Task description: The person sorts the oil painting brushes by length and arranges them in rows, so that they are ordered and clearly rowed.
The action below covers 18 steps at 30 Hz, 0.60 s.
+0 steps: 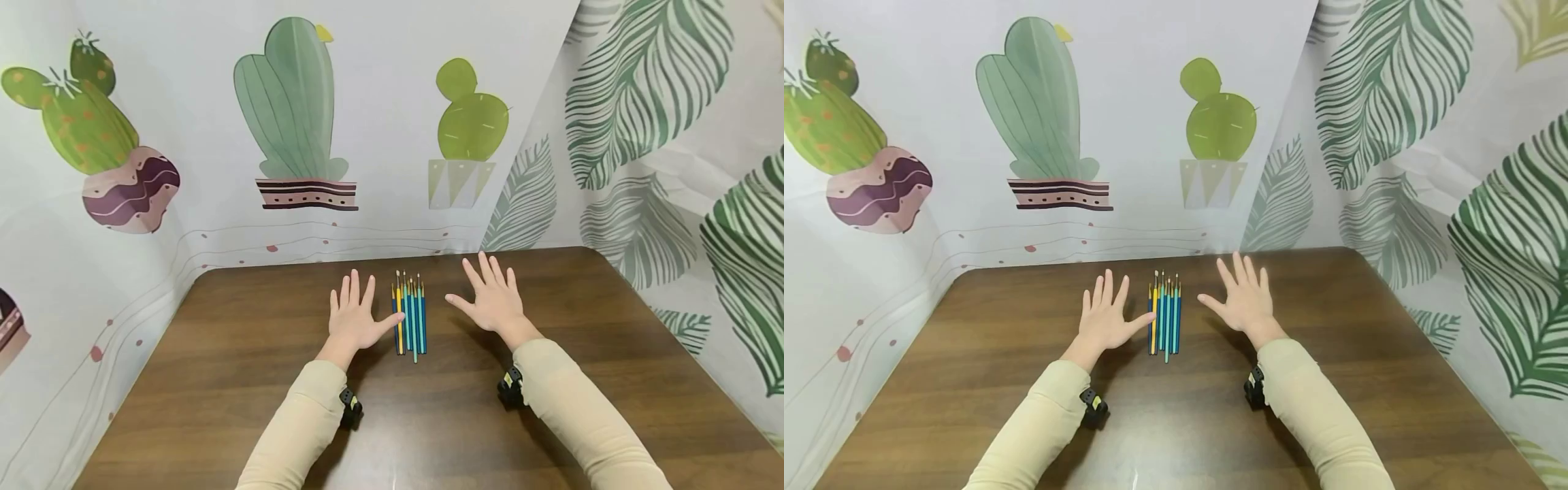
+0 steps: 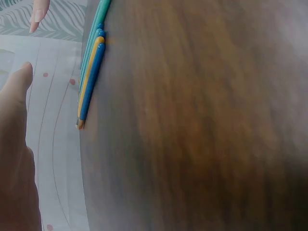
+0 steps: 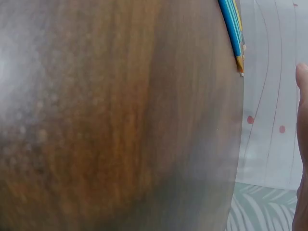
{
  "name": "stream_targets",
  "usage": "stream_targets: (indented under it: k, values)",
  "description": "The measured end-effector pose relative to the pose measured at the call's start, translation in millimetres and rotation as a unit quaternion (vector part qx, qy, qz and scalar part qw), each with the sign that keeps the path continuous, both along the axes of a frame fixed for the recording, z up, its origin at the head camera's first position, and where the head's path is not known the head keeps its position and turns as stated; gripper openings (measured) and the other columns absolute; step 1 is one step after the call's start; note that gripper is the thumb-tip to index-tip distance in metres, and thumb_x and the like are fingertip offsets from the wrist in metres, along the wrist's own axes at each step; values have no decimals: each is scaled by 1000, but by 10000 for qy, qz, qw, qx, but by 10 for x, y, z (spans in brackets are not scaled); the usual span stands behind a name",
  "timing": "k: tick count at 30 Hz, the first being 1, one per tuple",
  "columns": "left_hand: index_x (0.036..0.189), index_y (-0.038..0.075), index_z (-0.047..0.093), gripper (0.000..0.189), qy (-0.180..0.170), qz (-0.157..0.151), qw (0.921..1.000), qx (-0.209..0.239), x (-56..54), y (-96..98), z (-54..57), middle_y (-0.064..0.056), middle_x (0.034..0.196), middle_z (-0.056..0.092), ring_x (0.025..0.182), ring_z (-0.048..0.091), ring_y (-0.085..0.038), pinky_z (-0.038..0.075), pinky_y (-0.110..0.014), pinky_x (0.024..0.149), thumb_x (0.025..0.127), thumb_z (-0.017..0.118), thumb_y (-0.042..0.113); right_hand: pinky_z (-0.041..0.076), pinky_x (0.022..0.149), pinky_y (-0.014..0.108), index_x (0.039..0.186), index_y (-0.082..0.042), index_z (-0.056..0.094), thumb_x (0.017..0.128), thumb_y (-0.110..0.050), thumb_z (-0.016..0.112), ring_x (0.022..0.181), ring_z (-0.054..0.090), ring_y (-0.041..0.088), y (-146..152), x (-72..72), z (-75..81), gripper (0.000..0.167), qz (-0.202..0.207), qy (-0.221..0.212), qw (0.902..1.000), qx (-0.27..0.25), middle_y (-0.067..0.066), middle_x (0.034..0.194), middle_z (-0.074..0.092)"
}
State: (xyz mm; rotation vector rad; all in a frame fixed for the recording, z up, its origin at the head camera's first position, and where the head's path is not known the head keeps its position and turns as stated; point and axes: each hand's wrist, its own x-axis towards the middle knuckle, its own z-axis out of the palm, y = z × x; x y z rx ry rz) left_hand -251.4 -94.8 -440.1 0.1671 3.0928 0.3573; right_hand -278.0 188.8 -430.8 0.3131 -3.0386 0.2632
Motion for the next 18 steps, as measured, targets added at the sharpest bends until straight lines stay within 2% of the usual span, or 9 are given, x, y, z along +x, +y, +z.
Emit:
stream_targets:
  k: [4,18]
  values:
    - [152,27,-6,105,0,-2,10000,-14,-13,14,-5,-6,156,-25,145,-22,-24,-9,-52,117,73,26,89,-9,116,57,153,-29,3,83,-80,28,147,-6,31,-18,-4,0,90,-26,48,10000,-7,7,160,-8]
    - [152,27,-6,103,-74,72,9999,124,2,52,30,-7,156,-24,145,-21,-26,-9,-55,117,76,31,86,-8,116,57,153,-28,4,81,-83,24,148,-7,31,-103,-21,0,92,12,48,10000,37,5,160,-11]
